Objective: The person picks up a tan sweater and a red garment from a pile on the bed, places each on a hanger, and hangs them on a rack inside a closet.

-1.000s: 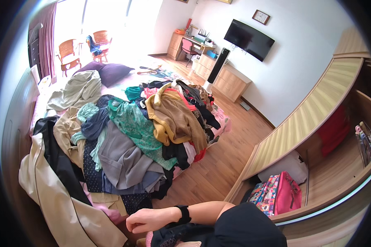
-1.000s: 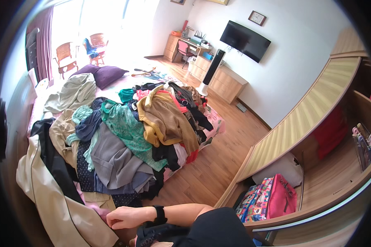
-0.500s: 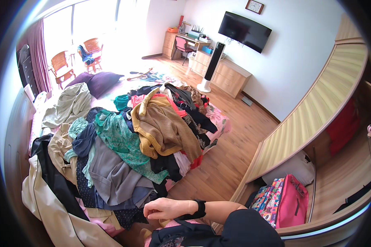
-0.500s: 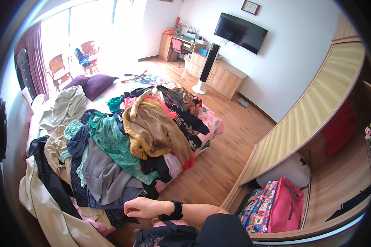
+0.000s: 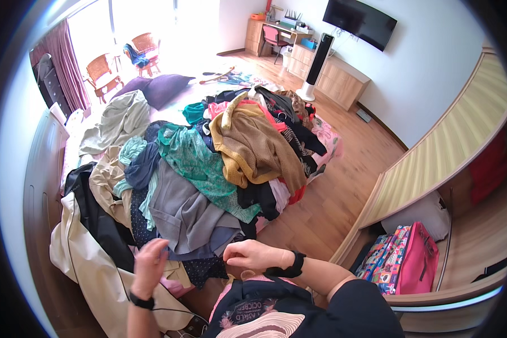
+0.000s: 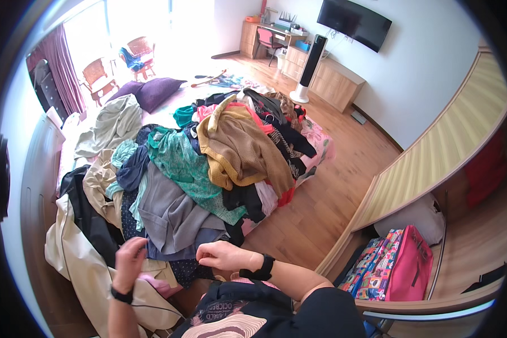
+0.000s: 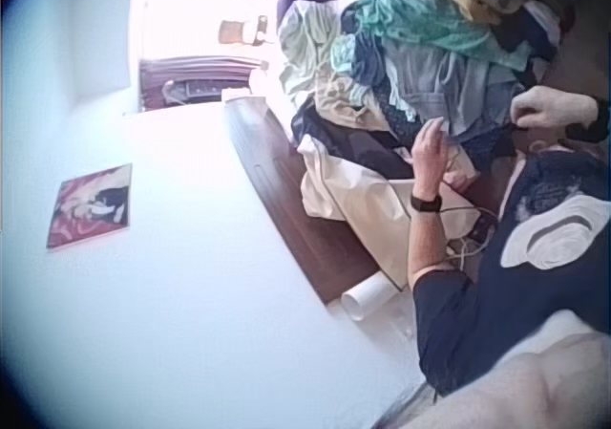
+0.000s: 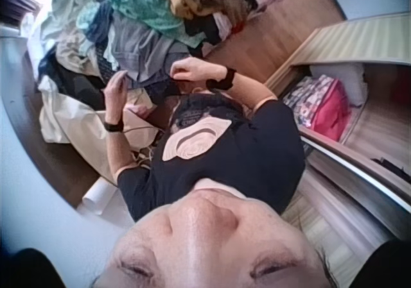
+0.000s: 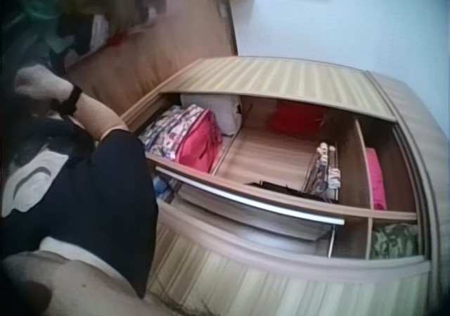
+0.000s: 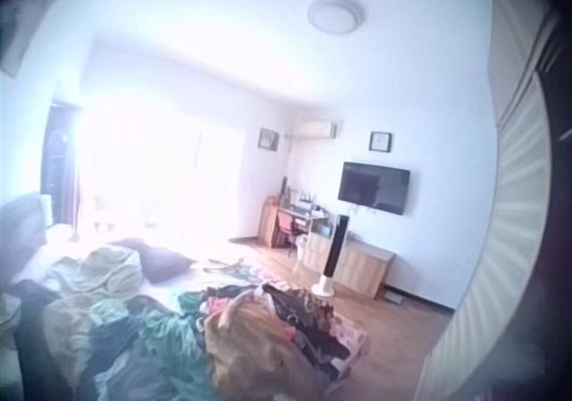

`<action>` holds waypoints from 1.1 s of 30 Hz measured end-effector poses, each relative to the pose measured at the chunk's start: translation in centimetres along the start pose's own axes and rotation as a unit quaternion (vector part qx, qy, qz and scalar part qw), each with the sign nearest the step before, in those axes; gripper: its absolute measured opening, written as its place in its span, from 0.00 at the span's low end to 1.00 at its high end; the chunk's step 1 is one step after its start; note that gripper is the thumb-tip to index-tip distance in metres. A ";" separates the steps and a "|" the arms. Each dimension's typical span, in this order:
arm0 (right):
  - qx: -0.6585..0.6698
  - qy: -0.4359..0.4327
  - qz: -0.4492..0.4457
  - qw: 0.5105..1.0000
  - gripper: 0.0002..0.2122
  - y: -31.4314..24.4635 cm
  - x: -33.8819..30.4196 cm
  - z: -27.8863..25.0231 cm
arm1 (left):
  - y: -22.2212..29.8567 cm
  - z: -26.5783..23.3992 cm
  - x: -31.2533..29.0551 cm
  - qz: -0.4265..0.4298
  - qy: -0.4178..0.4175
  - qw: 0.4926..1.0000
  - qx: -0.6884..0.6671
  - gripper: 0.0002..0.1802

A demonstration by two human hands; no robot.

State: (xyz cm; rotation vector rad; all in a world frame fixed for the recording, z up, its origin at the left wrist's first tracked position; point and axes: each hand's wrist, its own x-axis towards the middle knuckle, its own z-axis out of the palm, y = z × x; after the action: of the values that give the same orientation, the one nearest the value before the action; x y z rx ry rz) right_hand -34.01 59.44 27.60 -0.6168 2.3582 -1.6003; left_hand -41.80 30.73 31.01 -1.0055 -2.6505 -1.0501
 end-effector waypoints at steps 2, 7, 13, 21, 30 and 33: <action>0.000 0.014 0.053 0.998 0.07 1.0 -0.4 0.3 | -0.4 3.4 -1.1 0.003 -0.045 0.998 -0.035 0.13; -0.021 0.046 0.134 0.990 0.08 5.9 -2.4 0.0 | -1.8 6.9 -2.9 0.000 -0.157 0.982 -0.106 0.13; -0.025 0.059 0.248 0.967 0.10 9.8 -3.6 -1.3 | -2.3 8.0 1.0 -0.038 -0.174 0.973 -0.148 0.12; -0.030 0.070 0.263 0.962 0.11 14.1 -3.3 -7.7 | -3.6 12.7 11.6 -0.103 -0.192 0.951 -0.218 0.14; -0.104 0.119 0.180 0.971 0.10 23.1 1.7 -22.4 | -10.6 25.4 27.3 -0.266 -0.143 0.881 -0.364 0.24; -0.105 0.112 0.202 0.967 0.09 26.1 3.3 -25.9 | -10.5 28.9 34.3 -0.307 -0.065 0.886 -0.340 0.30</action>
State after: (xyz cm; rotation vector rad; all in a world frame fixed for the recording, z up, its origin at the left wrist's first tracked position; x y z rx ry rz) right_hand -53.19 87.62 13.51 0.0243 2.6180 -1.3071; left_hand -71.15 62.25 14.77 -0.2503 -2.8149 -2.2183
